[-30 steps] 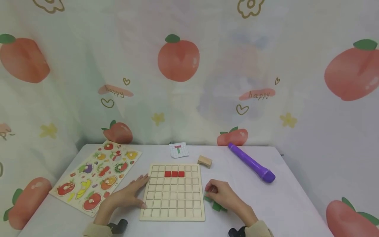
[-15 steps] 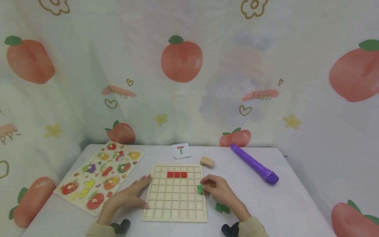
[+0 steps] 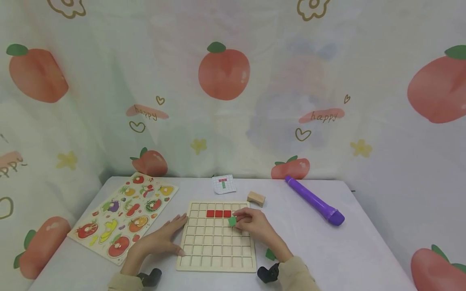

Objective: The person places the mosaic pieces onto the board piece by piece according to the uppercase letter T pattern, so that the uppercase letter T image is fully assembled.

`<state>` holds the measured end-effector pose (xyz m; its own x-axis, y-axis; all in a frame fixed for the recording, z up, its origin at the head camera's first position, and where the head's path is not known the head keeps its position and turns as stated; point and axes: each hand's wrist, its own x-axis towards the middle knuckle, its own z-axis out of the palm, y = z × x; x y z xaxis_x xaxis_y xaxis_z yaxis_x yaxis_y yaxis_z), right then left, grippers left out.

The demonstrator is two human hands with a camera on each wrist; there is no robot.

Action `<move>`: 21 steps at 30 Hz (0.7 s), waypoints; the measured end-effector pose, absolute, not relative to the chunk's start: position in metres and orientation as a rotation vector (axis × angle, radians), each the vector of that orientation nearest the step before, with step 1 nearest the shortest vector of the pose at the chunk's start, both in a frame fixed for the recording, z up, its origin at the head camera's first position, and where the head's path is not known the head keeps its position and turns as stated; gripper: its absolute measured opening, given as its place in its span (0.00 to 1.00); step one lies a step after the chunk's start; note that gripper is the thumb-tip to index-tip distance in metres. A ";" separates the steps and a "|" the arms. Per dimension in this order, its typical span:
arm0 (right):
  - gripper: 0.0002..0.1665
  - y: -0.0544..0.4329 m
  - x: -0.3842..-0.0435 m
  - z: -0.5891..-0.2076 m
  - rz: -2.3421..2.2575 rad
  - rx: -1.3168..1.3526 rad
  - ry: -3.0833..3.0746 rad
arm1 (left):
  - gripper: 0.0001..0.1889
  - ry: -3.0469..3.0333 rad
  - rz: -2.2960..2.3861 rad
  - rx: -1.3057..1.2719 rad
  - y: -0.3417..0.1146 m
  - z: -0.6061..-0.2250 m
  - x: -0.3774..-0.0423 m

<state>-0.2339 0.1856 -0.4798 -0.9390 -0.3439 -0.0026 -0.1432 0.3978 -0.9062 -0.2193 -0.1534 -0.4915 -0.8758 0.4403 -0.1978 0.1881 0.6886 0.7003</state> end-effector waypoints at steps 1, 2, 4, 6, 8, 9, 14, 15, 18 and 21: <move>0.23 0.183 -0.235 -0.480 -1.575 -0.434 2.460 | 0.57 2.552 1.001 0.487 -0.153 -0.491 -0.219; 0.23 0.181 -0.236 -0.480 -1.580 -0.439 2.459 | 0.58 2.553 1.002 0.482 -0.153 -0.491 -0.219; 0.23 0.177 -0.238 -0.482 -1.582 -0.433 2.466 | 0.58 2.557 0.999 0.474 -0.153 -0.491 -0.219; 0.22 0.172 -0.239 -0.482 -1.587 -0.427 2.462 | 0.58 2.557 0.998 0.471 -0.153 -0.491 -0.219; 0.21 0.167 -0.242 -0.483 -1.586 -0.414 2.458 | 0.57 2.555 0.996 0.473 -0.153 -0.492 -0.220; 0.21 0.164 -0.243 -0.483 -1.579 -0.410 2.465 | 0.57 2.553 0.996 0.475 -0.153 -0.492 -0.220; 0.19 0.154 -0.248 -0.485 -1.506 -0.407 2.539 | 0.57 2.548 0.993 0.485 -0.154 -0.495 -0.221; 0.18 0.152 -0.249 -0.485 -1.487 -0.406 2.555 | 0.57 2.549 0.992 0.485 -0.154 -0.495 -0.221; 0.16 0.147 -0.251 -0.487 -1.437 -0.416 2.597 | 0.57 2.553 0.980 0.482 -0.154 -0.495 -0.222; 0.14 0.143 -0.254 -0.489 -1.390 -0.440 2.632 | 0.57 2.557 0.983 0.485 -0.154 -0.495 -0.223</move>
<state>-0.2535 0.1431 -0.4886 -0.9486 -0.3161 0.0181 -0.1932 0.5326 -0.8240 -0.2233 -0.1543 -0.4955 -0.8773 0.4345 -0.2040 0.1860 0.6995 0.6900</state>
